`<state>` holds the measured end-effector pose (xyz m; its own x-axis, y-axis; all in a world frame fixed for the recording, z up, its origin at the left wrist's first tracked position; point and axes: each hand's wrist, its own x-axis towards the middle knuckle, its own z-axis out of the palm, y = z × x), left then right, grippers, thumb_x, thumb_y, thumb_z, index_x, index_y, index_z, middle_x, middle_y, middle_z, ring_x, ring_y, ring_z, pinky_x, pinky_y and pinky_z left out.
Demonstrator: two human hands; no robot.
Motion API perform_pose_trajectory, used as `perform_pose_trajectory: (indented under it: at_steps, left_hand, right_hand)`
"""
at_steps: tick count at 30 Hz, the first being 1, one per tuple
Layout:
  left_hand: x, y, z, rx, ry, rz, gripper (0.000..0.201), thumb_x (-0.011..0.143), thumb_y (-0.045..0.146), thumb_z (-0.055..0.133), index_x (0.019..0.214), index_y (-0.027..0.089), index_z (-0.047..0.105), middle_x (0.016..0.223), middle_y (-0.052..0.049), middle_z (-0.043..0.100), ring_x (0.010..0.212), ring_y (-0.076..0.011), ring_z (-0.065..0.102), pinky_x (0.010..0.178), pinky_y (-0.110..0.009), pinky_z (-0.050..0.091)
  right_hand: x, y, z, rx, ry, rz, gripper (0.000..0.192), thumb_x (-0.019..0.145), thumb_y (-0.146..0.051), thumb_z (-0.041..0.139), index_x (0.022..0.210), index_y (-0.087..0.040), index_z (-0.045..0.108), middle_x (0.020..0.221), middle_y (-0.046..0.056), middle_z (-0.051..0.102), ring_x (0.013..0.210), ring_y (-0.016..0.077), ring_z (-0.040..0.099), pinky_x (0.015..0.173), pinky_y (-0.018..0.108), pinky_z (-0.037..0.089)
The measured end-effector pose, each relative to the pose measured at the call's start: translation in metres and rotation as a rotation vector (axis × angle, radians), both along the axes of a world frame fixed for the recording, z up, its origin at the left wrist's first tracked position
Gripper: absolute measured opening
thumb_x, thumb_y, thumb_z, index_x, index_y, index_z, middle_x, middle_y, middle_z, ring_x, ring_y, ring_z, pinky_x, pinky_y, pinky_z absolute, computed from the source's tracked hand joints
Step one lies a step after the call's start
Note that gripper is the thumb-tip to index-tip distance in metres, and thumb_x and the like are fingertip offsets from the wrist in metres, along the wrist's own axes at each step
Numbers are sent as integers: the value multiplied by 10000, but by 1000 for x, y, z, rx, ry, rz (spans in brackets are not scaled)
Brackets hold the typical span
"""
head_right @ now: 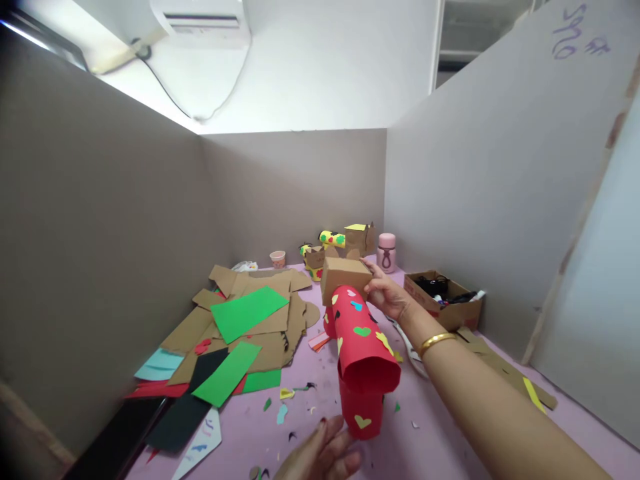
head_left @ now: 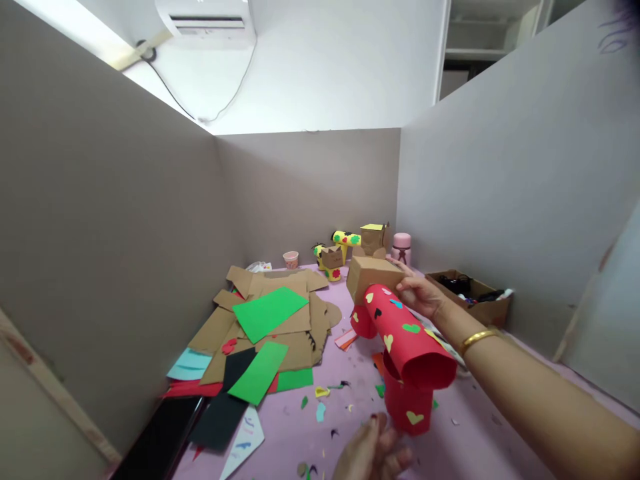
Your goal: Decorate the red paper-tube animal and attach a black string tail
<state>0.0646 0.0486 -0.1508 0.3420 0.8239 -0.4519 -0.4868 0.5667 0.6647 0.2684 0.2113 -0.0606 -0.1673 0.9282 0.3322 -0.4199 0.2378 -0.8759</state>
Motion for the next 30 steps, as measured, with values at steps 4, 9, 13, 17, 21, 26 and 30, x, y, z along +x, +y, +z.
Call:
perform_pose_trajectory:
  at_steps: [4,9,13,17,21,26,30]
  left_hand:
    - [8,13,-8,-132,-146,59,191,777,333,664,799,144,645,729,-64,679,589,-149,635,474,-205,427]
    - [-2,20,-18,-11,-67,139,172,688,172,752,822,151,647,616,-22,647,506,-112,603,467,-170,451]
    - [-5,29,-16,5,-1,215,142,698,111,720,808,145,638,571,-5,619,476,-96,585,448,-152,451]
    - [-5,39,-1,4,76,290,101,756,39,623,809,125,612,544,3,595,443,-74,557,439,-137,440]
    - [-7,48,12,31,109,284,137,812,-1,513,868,108,574,570,-7,602,447,-68,556,462,-143,445]
    - [-8,53,9,79,140,276,201,758,-10,546,928,96,560,594,0,606,487,-91,567,498,-171,441]
    - [-10,52,-2,234,267,217,364,656,48,632,1011,99,570,946,-100,650,668,-132,610,638,-216,464]
  right_hand:
    - [-8,1,-9,-26,-17,3,685,511,-100,548,1156,-331,542,988,-26,682,1024,268,587,842,403,486]
    - [-17,6,-16,-22,-4,-6,639,482,-74,548,1063,-340,564,1150,-45,604,1070,254,556,847,370,485]
    - [-21,12,-19,-6,10,-15,590,479,-72,551,1007,-334,571,1167,-42,583,1059,262,556,833,384,494]
    - [-19,19,-19,21,26,-51,611,486,-41,566,1022,-335,562,1140,-47,580,1082,245,526,797,336,493]
    - [-12,32,-22,50,34,-82,608,557,-35,618,1113,-262,526,1154,11,548,1040,255,522,752,353,494]
    - [-5,44,-36,48,0,-74,472,720,-89,651,1155,-206,513,1168,57,530,939,241,560,705,356,500]
    - [-2,46,-43,49,-27,-67,476,732,-76,650,1166,-214,513,1207,55,509,956,238,552,706,344,500]
